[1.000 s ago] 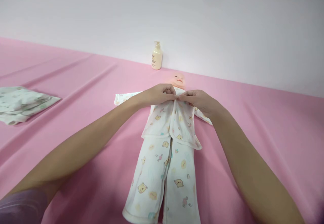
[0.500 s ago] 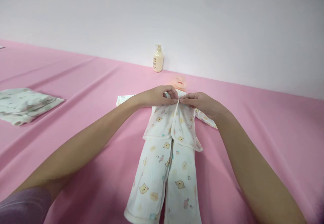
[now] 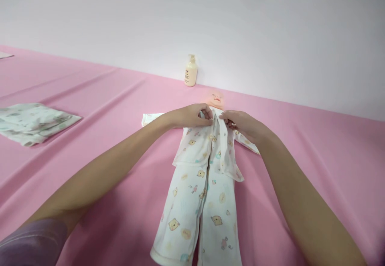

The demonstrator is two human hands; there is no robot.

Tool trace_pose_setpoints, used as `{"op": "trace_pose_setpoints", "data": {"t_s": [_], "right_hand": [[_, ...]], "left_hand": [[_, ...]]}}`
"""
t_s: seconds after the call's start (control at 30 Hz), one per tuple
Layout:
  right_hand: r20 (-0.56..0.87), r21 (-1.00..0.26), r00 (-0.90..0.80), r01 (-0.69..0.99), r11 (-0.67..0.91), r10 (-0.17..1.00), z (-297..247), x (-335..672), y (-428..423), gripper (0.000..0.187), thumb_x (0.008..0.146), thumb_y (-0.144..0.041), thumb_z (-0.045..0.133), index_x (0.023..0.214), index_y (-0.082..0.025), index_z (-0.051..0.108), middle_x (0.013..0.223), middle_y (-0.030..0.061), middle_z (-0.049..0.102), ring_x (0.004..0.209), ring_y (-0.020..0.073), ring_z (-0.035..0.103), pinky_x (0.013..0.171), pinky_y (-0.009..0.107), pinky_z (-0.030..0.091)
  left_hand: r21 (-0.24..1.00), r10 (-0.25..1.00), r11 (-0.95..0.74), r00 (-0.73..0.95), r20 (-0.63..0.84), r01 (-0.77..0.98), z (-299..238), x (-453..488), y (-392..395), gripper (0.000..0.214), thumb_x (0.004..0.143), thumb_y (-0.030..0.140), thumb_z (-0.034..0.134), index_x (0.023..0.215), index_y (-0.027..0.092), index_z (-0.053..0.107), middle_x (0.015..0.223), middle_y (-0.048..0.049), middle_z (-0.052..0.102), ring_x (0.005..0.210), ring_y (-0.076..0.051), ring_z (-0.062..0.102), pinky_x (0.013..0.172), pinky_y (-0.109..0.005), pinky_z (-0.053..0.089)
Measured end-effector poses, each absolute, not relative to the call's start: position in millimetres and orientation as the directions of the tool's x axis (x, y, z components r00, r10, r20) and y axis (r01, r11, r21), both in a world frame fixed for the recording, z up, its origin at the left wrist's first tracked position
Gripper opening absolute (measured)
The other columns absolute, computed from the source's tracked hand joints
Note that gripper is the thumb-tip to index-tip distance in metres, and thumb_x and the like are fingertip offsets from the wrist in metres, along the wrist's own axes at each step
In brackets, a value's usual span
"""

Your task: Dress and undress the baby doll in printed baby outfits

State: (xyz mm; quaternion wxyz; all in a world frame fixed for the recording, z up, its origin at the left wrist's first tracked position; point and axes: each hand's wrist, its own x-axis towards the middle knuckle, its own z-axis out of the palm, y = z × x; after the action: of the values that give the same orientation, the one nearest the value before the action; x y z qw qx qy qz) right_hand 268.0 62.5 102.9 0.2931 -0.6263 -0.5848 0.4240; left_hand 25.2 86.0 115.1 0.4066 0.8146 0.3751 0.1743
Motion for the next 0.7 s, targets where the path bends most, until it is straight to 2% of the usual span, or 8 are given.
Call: {"op": "trace_pose_setpoints", "data": {"t_s": [0.07,0.17,0.3,0.37,0.43,0.53,0.7], "right_hand": [[-0.189,-0.86,-0.076,0.493,-0.127,0.979,108,270,60,0.026,0.088,-0.045,0.074,0.077,-0.023,0.067,0.084,0.0021,0.066,0.077,0.0174,0.052,0.071,0.032,0.043],[-0.155,-0.852,-0.122,0.518,-0.07,0.98,119,273,58,0.023,0.09,-0.046,0.077,0.096,-0.024,0.077,0.101,0.005,0.074,0.09,0.0197,0.061,0.083,0.033,0.049],[-0.094,-0.825,-0.059,0.563,-0.044,0.994,130,275,72,0.026,0.091,-0.045,0.082,0.105,-0.023,0.079,0.108,0.0071,0.076,0.093,0.0204,0.064,0.089,0.035,0.05],[-0.124,-0.8,-0.086,0.598,-0.048,0.989,130,274,82,0.029,0.089,-0.049,0.085,0.102,-0.023,0.081,0.102,0.0063,0.076,0.089,0.02,0.063,0.086,0.035,0.049],[-0.155,-0.792,-0.127,0.609,-0.046,0.98,127,274,92,0.034,0.086,-0.053,0.088,0.099,-0.023,0.082,0.092,0.0045,0.074,0.083,0.0193,0.061,0.081,0.034,0.048],[-0.167,-0.809,-0.115,0.584,-0.069,0.979,117,275,100,0.04,0.081,-0.058,0.091,0.1,-0.024,0.085,0.089,0.0039,0.075,0.082,0.0193,0.06,0.076,0.032,0.047],[-0.163,-0.837,-0.045,0.536,-0.114,0.986,102,273,102,0.045,0.082,-0.063,0.089,0.105,-0.025,0.086,0.104,0.0055,0.082,0.093,0.0223,0.068,0.078,0.031,0.051]], "left_hand": [[0.798,0.759,-0.372,0.651,-0.034,0.475,116,24,87,0.029,0.09,0.046,0.073,0.109,0.025,0.07,0.113,-0.006,0.074,0.095,-0.021,0.068,0.075,-0.029,0.049],[0.837,0.796,-0.304,0.604,-0.039,0.454,117,25,94,0.026,0.092,0.047,0.067,0.101,0.023,0.071,0.109,-0.0077,0.074,0.091,-0.022,0.067,0.076,-0.031,0.05],[0.868,0.847,-0.23,0.53,-0.045,0.441,120,39,110,0.032,0.094,0.05,0.064,0.086,0.02,0.069,0.093,-0.0085,0.073,0.075,-0.019,0.062,0.077,-0.034,0.049],[0.828,0.862,-0.236,0.503,-0.063,0.508,121,48,116,0.038,0.091,0.051,0.07,0.07,0.021,0.061,0.074,-0.0054,0.063,0.066,-0.018,0.055,0.073,-0.036,0.046],[0.794,0.877,-0.25,0.478,-0.057,0.554,120,54,120,0.05,0.09,0.052,0.071,0.06,0.023,0.045,0.061,-0.0017,0.048,0.06,-0.018,0.048,0.069,-0.037,0.041],[0.793,0.863,-0.281,0.503,-0.037,0.541,116,57,121,0.055,0.093,0.05,0.068,0.059,0.023,0.035,0.058,-0.0002,0.038,0.057,-0.016,0.042,0.065,-0.037,0.036],[0.831,0.816,-0.293,0.576,-0.04,0.473,112,52,124,0.043,0.092,0.042,0.063,0.062,0.022,0.039,0.062,-0.0008,0.041,0.058,-0.015,0.038,0.062,-0.035,0.034]]}}
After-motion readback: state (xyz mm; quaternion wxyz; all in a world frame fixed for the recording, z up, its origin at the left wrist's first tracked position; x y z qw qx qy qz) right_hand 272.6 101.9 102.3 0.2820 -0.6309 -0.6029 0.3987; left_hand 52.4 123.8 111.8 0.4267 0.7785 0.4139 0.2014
